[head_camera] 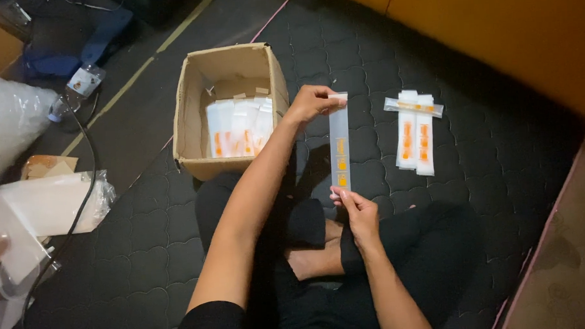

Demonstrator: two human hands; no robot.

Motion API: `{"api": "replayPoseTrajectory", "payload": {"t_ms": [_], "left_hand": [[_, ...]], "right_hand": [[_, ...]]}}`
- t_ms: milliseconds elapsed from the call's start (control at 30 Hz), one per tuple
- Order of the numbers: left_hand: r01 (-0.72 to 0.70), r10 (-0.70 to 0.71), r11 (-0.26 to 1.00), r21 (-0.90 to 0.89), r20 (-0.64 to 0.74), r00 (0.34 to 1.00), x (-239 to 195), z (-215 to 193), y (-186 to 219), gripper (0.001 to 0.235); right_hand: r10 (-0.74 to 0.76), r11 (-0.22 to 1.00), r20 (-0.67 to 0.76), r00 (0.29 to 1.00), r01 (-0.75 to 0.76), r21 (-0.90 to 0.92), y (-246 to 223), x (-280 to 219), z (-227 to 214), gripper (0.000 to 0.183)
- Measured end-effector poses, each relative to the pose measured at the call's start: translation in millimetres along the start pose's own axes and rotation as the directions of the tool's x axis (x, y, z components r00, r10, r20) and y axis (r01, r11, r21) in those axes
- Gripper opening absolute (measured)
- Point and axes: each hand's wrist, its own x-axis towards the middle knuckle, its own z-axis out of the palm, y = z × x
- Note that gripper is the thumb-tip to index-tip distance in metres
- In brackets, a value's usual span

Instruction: Inserting small paper labels or strips into clear plastic sleeves for organization or packaging.

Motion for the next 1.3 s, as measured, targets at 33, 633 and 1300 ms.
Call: {"api": "replayPoseTrajectory", "payload": {"t_ms": [33,633,1300], "left_hand": [[0.001,-0.001,1.0,0.0,0.001,1.0,-2.7,0.7,2.2,0.022],[-0.111,0.087,0.989,0.094,0.232,0.969,-18.8,-14.8,19.3,0.018],[-0.078,0.079,0.997,-0.01,0.141,0.987,24.2,77.8,18.2,0.023]], "right_hand": [[0.001,1.0,-0.002,1.0,-0.001,0.0,1.2,-0.1,-0.8,0.024],[0.02,0.998,0.026,0.999,-0.022,0.053,4.9,-12.4,2.2,0.024],[-0.201,0.972,-0.014,0.98,0.197,-0.129,-55.3,171.6,-83.6,0.046]]}}
